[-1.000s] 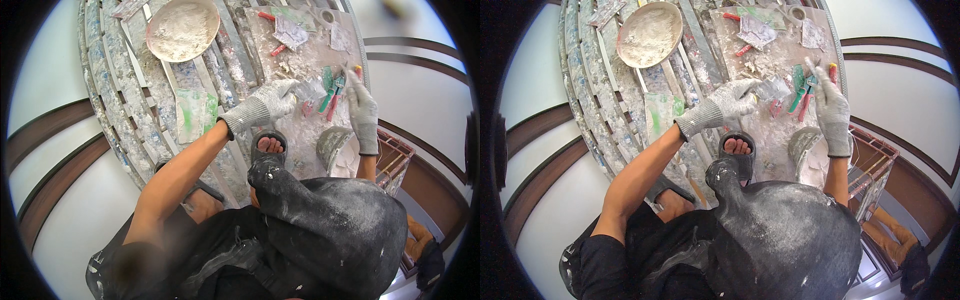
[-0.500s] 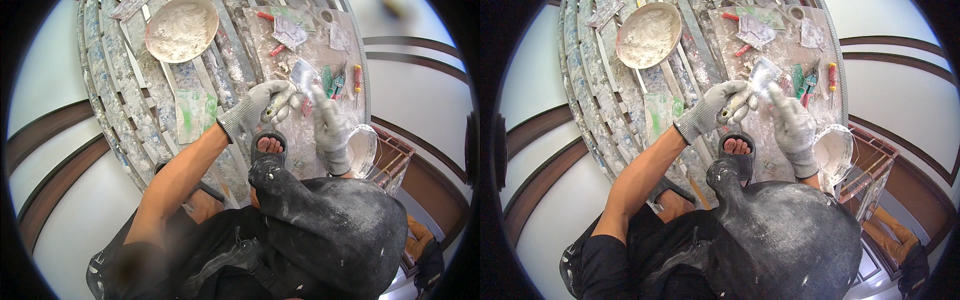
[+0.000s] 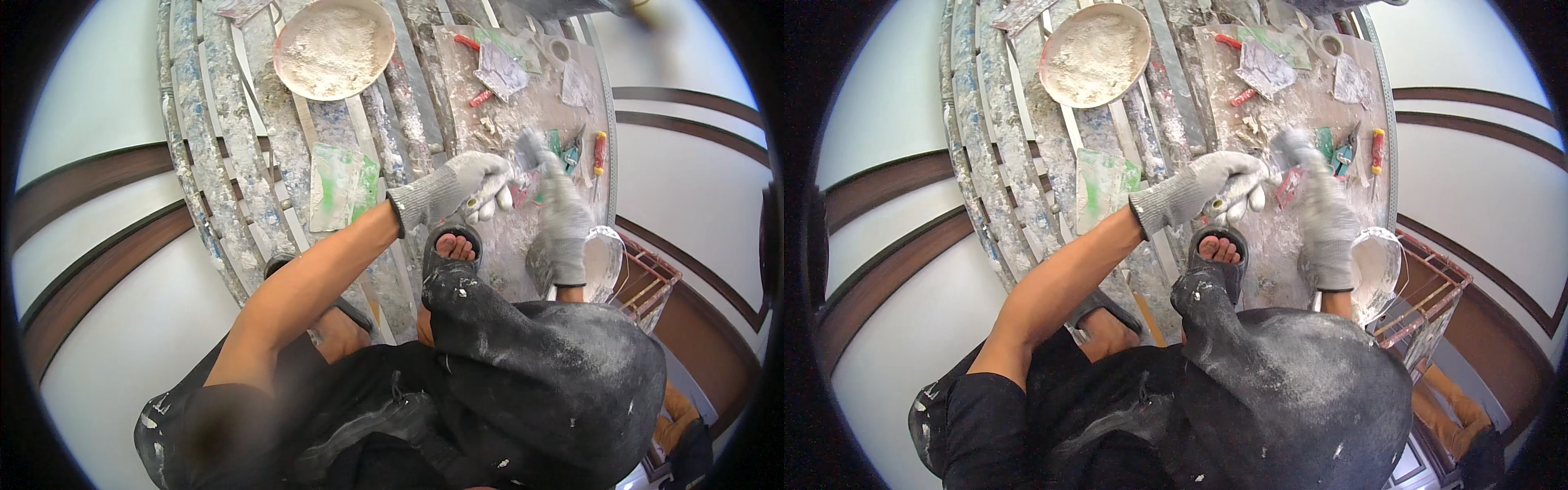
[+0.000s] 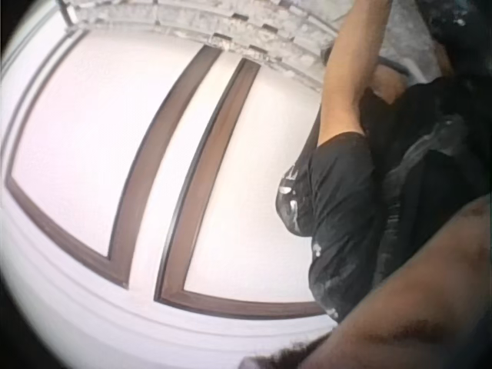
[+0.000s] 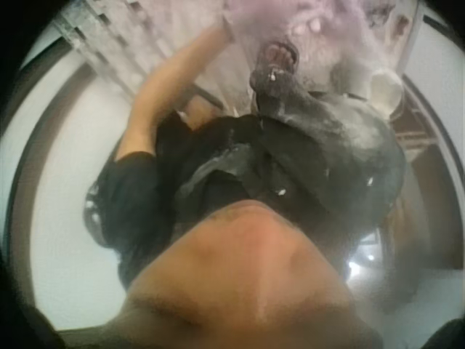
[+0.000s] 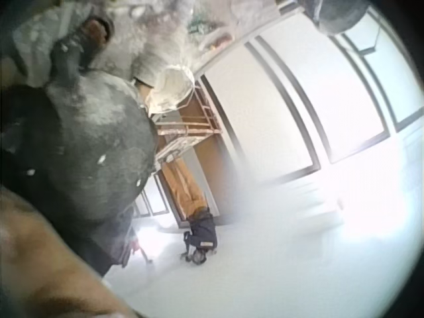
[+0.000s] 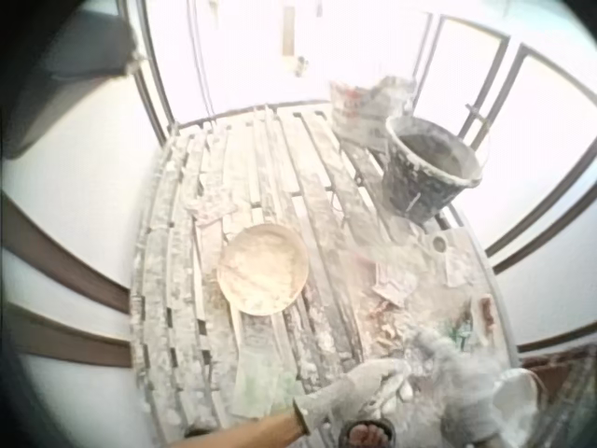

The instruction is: The person mixes putty in a bowl using a spatula, transfers the mixture onto a plastic spreader, and applies the putty to the wall surface along the decorative ceiling molding.

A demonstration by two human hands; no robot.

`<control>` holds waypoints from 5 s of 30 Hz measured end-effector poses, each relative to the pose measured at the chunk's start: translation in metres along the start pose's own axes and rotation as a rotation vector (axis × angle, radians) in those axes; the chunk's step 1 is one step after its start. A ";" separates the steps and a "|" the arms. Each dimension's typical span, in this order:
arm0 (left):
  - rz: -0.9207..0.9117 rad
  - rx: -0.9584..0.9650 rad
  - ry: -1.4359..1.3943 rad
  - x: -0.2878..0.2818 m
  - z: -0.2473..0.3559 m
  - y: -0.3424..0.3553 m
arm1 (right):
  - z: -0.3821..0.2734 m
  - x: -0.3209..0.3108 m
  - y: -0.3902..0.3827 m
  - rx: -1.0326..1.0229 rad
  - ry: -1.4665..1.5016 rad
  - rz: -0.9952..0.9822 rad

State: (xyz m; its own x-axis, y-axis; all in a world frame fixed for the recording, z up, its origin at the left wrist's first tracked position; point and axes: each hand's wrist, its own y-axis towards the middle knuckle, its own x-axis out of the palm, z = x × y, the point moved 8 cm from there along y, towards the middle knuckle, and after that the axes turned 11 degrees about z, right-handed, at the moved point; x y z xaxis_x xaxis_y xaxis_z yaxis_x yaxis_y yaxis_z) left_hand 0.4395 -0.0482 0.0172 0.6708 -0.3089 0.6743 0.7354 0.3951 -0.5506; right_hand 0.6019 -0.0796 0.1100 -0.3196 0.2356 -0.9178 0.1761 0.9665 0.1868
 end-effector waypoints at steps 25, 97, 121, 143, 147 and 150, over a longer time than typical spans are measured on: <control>0.242 -0.140 0.609 -0.068 0.099 -0.123 | -0.011 -0.016 0.041 -0.009 0.084 0.028; 0.766 0.379 0.166 -0.175 -0.047 -0.224 | -0.231 0.170 -0.042 0.364 1.303 -0.944; 1.059 0.325 0.302 -0.231 -0.074 -0.218 | -0.178 0.199 -0.057 -0.026 0.652 -0.816; 1.367 0.650 1.064 -0.257 -0.008 -0.270 | -0.185 0.165 -0.038 -0.493 0.131 -0.697; 1.361 0.527 1.459 -0.253 -0.015 -0.260 | -0.197 0.173 -0.041 -0.517 0.024 -0.732; 1.368 0.407 1.560 -0.254 -0.015 -0.260 | -0.199 0.178 -0.045 -0.520 -0.002 -0.743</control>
State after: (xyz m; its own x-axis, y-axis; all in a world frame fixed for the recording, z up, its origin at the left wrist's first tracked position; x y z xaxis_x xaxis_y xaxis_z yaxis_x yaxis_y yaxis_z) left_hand 0.0798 -0.0849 -0.0183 0.2990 0.0636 -0.9521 -0.0850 0.9956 0.0398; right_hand 0.3521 -0.0607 0.0076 -0.1815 -0.4670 -0.8654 -0.5176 0.7937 -0.3198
